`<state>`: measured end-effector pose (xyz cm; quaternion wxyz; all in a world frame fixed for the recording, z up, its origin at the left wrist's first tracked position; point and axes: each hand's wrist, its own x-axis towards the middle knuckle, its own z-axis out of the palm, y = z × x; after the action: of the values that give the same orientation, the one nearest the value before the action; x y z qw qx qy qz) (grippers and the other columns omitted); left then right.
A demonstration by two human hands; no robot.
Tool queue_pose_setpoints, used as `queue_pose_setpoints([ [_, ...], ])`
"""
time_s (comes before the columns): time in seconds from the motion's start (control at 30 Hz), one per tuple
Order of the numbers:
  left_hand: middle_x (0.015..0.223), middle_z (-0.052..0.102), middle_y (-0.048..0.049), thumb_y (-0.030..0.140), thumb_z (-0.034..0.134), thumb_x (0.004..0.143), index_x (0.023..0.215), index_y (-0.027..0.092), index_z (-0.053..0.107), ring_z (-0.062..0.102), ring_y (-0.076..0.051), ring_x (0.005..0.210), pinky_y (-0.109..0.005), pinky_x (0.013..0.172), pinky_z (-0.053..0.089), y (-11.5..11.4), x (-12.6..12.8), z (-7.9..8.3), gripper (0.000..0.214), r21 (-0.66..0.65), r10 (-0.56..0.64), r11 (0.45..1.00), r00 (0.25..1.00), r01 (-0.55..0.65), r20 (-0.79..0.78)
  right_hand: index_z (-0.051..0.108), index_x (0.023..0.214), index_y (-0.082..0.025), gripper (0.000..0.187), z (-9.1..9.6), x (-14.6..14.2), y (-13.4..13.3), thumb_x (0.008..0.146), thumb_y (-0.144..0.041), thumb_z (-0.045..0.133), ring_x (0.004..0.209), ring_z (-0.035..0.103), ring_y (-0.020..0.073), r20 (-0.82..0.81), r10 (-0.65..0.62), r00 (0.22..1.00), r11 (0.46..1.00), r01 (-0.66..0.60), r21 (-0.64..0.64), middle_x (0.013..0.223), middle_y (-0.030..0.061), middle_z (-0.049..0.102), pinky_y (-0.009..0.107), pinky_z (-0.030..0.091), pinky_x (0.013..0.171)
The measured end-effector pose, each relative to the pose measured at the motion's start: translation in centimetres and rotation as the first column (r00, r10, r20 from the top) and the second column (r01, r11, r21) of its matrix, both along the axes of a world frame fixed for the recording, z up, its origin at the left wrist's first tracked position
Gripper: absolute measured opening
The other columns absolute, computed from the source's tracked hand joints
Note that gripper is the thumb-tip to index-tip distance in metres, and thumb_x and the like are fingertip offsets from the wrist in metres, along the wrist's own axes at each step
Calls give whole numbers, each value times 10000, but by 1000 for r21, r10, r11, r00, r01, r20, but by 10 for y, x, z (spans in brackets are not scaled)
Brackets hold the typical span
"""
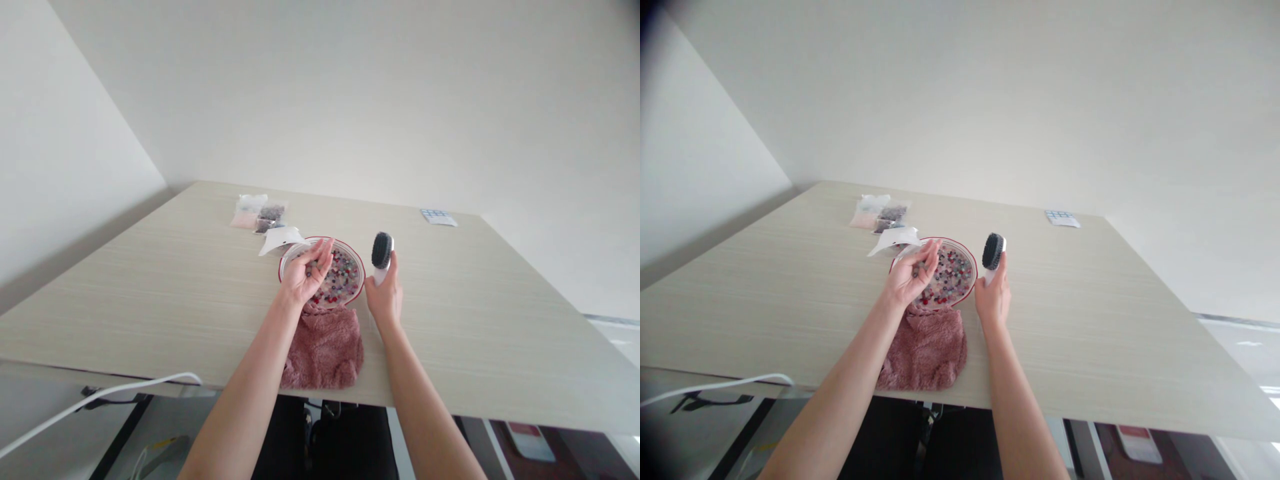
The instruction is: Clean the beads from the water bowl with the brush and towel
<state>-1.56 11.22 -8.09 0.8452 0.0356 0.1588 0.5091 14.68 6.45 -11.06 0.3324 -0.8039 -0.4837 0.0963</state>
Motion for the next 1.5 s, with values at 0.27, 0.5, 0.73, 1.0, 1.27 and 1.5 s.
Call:
queue_pose_setpoints([
  [0.27, 1066, 631, -127, -41, 325, 765, 995, 85, 559, 574, -162, 1036, -176, 726, 525, 0, 0, 0, 351, -11, 33, 999, 999, -33, 11, 70, 1391, -261, 719, 1, 0, -1, 756, -245, 406, 857, 572, 225, 7, -2, 1000, 1000, 2, 0, 1101, 79, 585, 300, 414, 698],
  [0.5, 1073, 629, -120, -61, 324, 715, 903, 102, 585, 520, -207, 1111, -283, 814, 516, -3, 1, 2, 361, 67, 62, 996, 998, -61, -21, 70, 1394, -234, 718, -1, 0, 0, 755, -234, 398, 865, 568, 230, 26, 14, 1000, 1000, -15, 17, 1105, 88, 583, 311, 415, 712],
  [0.73, 1083, 624, -127, -73, 312, 730, 1011, 100, 556, 555, -190, 1066, -215, 730, 537, -3, 3, 3, 410, 38, 51, 998, 997, -49, -64, 79, 1393, -241, 723, -1, 0, 0, 746, -214, 400, 872, 569, 225, 15, 7, 1000, 1000, -7, 21, 1104, 80, 585, 306, 419, 720],
  [1.0, 1056, 629, -169, 167, 389, 814, 976, 73, 579, 517, -245, 1113, -316, 791, 518, -5, -1, 2, 266, 52, 41, 998, 999, -41, -9, 111, 1391, -227, 724, -1, -1, 0, 732, -210, 413, 865, 583, 230, 2, 8, 1000, 999, -8, 48, 1115, 92, 591, 311, 423, 716],
  [1.27, 1113, 613, -138, 252, 298, 863, 1062, 100, 565, 521, -238, 1108, -379, 847, 468, -2, 2, -1, 365, 90, 19, 996, 999, -15, -45, 93, 1397, -210, 672, 18, -5, -10, 765, -126, 306, 1127, 479, 200, -29, 47, 998, 987, -42, 157, 1320, 91, 447, 310, 391, 863],
  [1.5, 1257, 519, -119, 380, 259, 862, 1114, 147, 551, 481, -220, 1151, -344, 879, 438, -8, 4, -2, 451, 185, 87, 981, 989, -63, -122, 162, 1392, -214, 652, 46, -54, -45, 775, -159, 364, 1296, 266, 188, -340, 478, 810, 866, -368, 339, 1420, 61, 291, 382, 272, 1023],
])
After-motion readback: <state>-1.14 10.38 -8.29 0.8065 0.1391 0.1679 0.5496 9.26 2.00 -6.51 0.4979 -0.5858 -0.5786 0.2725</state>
